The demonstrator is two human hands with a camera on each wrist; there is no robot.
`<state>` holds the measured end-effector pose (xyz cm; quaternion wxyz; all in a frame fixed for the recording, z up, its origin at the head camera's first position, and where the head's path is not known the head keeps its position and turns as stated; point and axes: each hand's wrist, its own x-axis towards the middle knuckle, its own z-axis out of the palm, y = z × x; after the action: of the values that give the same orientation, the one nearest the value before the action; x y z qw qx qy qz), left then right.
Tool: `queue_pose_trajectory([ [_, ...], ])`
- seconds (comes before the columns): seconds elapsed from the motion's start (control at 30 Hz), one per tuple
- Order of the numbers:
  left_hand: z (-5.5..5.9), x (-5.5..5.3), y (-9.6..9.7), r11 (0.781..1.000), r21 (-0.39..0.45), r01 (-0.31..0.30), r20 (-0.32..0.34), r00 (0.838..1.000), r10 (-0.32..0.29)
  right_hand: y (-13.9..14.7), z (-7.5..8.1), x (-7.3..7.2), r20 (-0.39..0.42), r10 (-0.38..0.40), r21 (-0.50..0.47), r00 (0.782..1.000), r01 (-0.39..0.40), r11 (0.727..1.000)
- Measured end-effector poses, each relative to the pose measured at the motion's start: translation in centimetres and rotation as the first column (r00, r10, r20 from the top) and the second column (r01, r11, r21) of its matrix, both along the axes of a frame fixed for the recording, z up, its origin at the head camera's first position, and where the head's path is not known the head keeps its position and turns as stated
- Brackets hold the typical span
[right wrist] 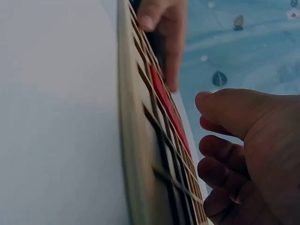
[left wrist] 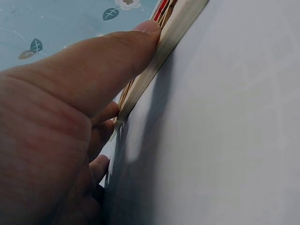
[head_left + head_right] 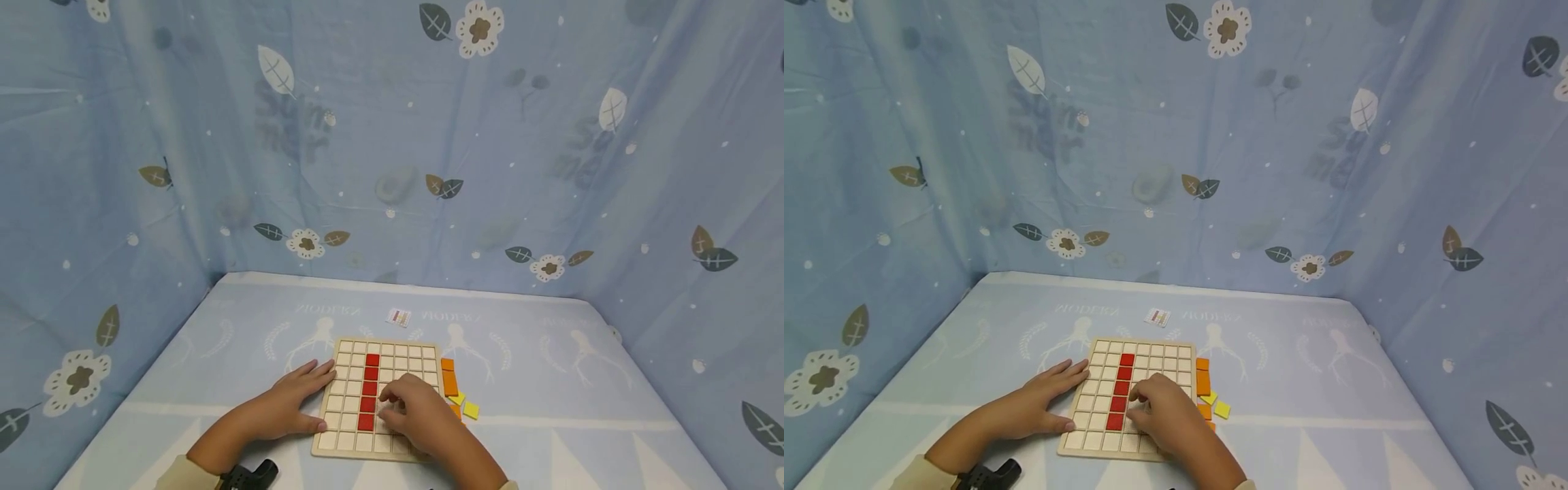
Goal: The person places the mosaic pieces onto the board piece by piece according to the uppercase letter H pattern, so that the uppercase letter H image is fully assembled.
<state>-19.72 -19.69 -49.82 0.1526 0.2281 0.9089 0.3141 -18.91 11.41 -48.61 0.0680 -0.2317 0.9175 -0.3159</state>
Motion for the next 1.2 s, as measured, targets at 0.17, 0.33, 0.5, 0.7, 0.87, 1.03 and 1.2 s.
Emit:
queue_pose_trajectory([
  [0.17, 0.0, -0.1, 0.1, 1.000, 0.004, 0.005, 0.006, 1.000, -0.005, 3.8, 0.1, -0.6, -0.037, -0.081, 0.012, 0.996, 0.081, 0.997],
  [0.33, -0.2, 0.0, 0.1, 1.000, 0.001, -0.006, 0.025, 1.000, 0.006, 6.7, -0.2, -0.8, -0.063, -0.193, 0.061, 0.979, 0.197, 0.979],
  [0.5, -0.2, 0.0, 0.2, 1.000, -0.006, -0.016, 0.018, 1.000, 0.016, 8.3, -0.3, -0.8, -0.074, -0.303, 0.115, 0.950, 0.310, 0.944],
  [0.7, -0.1, -0.1, 0.2, 1.000, -0.003, -0.019, 0.011, 1.000, 0.019, 9.8, -0.3, -0.7, -0.060, -0.392, 0.130, 0.918, 0.397, 0.909],
  [0.87, 0.0, 0.0, 0.2, 1.000, 0.002, -0.009, 0.009, 1.000, 0.009, 10.6, -0.8, -0.6, -0.014, -0.407, 0.159, 0.913, 0.404, 0.901],
  [1.03, 0.0, -0.1, 0.2, 1.000, 0.009, -0.006, 0.011, 1.000, 0.006, 11.0, -1.1, -0.5, -0.015, -0.401, 0.155, 0.916, 0.399, 0.904],
  [1.2, -0.1, -0.1, 0.2, 1.000, 0.003, -0.011, 0.006, 1.000, 0.011, 11.0, -1.2, -0.5, -0.031, -0.404, 0.148, 0.914, 0.404, 0.903],
])
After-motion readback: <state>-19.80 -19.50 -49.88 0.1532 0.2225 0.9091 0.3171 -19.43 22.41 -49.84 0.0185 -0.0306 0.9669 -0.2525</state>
